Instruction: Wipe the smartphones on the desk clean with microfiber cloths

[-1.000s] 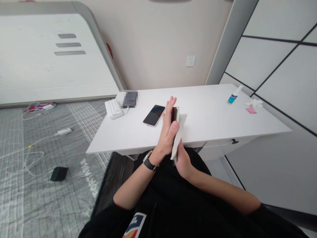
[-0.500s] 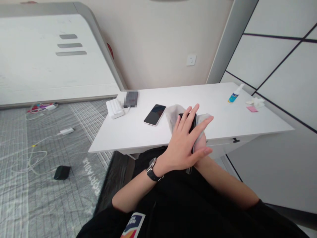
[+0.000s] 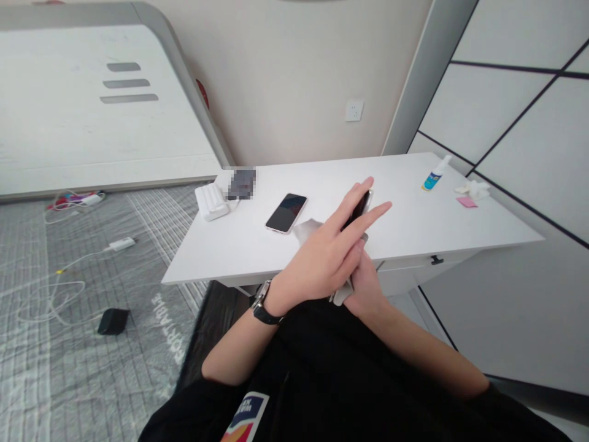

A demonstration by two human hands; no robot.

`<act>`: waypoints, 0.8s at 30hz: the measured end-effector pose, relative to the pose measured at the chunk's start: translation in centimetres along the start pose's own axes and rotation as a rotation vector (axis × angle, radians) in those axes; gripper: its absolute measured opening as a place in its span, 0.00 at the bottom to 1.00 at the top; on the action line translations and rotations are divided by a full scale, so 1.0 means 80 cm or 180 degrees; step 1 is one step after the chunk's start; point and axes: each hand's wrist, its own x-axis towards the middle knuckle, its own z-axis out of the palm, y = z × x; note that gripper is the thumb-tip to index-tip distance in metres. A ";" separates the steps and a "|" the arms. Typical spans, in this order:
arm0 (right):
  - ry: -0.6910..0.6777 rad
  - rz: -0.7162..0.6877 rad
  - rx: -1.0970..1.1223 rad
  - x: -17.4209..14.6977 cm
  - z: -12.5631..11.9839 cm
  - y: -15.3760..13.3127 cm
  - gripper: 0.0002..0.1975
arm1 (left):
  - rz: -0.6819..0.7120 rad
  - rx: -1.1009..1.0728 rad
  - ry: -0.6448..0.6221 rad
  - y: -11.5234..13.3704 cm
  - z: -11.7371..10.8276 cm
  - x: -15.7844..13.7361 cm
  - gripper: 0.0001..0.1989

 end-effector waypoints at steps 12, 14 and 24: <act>-0.0340 -0.0831 -0.0837 -0.021 -0.006 0.027 0.27 | -0.0724 -0.1373 0.0734 -0.019 0.043 -0.009 0.34; -0.0547 -0.1003 -0.1011 -0.003 -0.005 0.015 0.31 | -0.0971 -0.1903 0.1010 -0.011 0.063 -0.017 0.32; -0.1571 -0.2304 -0.2674 -0.012 -0.010 0.036 0.36 | -0.1552 -0.2578 0.1526 -0.007 0.026 0.006 0.31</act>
